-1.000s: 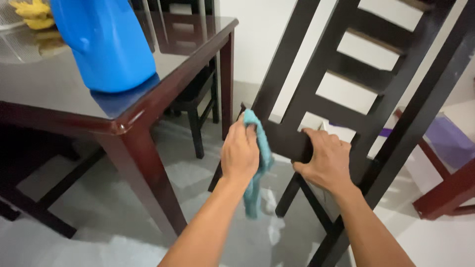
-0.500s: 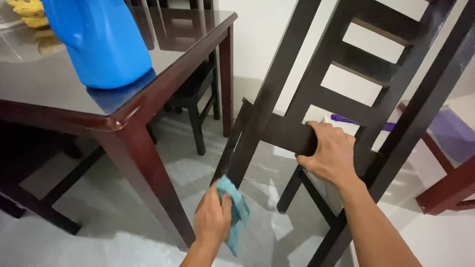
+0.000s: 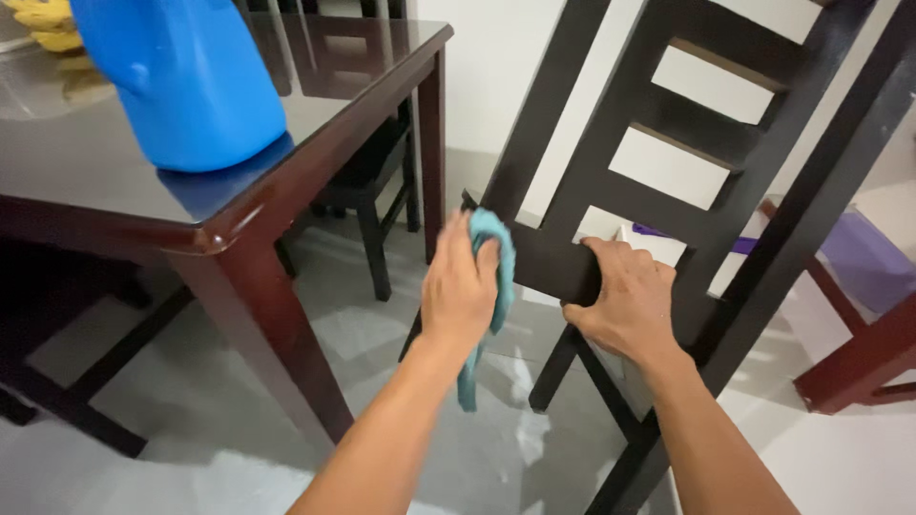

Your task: The person wipes a dark wooden chair with a light blue cloth. They clean the backrest, seat, and legs systematically, moving around the chair to reach all sides.

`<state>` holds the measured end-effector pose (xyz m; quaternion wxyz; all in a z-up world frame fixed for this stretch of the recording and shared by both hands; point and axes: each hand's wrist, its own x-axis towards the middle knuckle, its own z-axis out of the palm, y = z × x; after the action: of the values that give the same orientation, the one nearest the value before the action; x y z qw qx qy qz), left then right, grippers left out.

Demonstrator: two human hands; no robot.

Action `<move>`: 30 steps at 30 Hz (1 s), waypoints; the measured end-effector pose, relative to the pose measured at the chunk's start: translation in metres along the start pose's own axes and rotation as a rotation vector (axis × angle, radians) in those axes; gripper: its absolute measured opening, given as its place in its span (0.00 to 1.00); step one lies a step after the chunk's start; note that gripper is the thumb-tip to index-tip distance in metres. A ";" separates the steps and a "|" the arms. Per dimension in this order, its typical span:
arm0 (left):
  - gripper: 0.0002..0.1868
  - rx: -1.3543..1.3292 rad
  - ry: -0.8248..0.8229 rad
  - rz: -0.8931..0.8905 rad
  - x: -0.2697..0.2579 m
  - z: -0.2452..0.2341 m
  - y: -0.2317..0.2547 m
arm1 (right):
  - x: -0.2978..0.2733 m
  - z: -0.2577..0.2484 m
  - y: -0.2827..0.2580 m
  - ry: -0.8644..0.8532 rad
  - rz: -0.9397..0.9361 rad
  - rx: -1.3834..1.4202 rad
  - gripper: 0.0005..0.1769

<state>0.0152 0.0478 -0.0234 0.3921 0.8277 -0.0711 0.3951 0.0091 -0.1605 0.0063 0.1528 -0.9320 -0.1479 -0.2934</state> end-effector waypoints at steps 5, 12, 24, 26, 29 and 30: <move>0.34 -0.061 -0.064 0.006 -0.009 -0.003 0.006 | 0.005 0.000 0.008 -0.049 0.036 -0.001 0.44; 0.32 0.046 -0.019 0.070 -0.063 -0.012 -0.018 | 0.008 -0.002 0.014 -0.054 0.060 -0.010 0.44; 0.13 -0.251 0.161 0.143 0.062 0.022 0.078 | -0.001 0.005 0.017 0.015 -0.023 0.031 0.42; 0.14 -0.077 0.233 0.318 0.065 0.020 0.084 | -0.006 0.003 0.020 0.032 -0.048 0.040 0.40; 0.29 0.165 0.316 0.453 0.063 0.006 0.070 | -0.003 0.000 0.018 0.018 -0.065 0.062 0.40; 0.38 0.122 0.210 0.370 0.060 0.005 0.067 | -0.002 -0.001 0.019 -0.042 -0.039 0.061 0.45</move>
<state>0.0305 0.0101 0.0570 0.2675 0.7770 -0.1563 0.5480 0.0134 -0.1786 0.0021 0.1723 -0.9298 -0.1783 -0.2719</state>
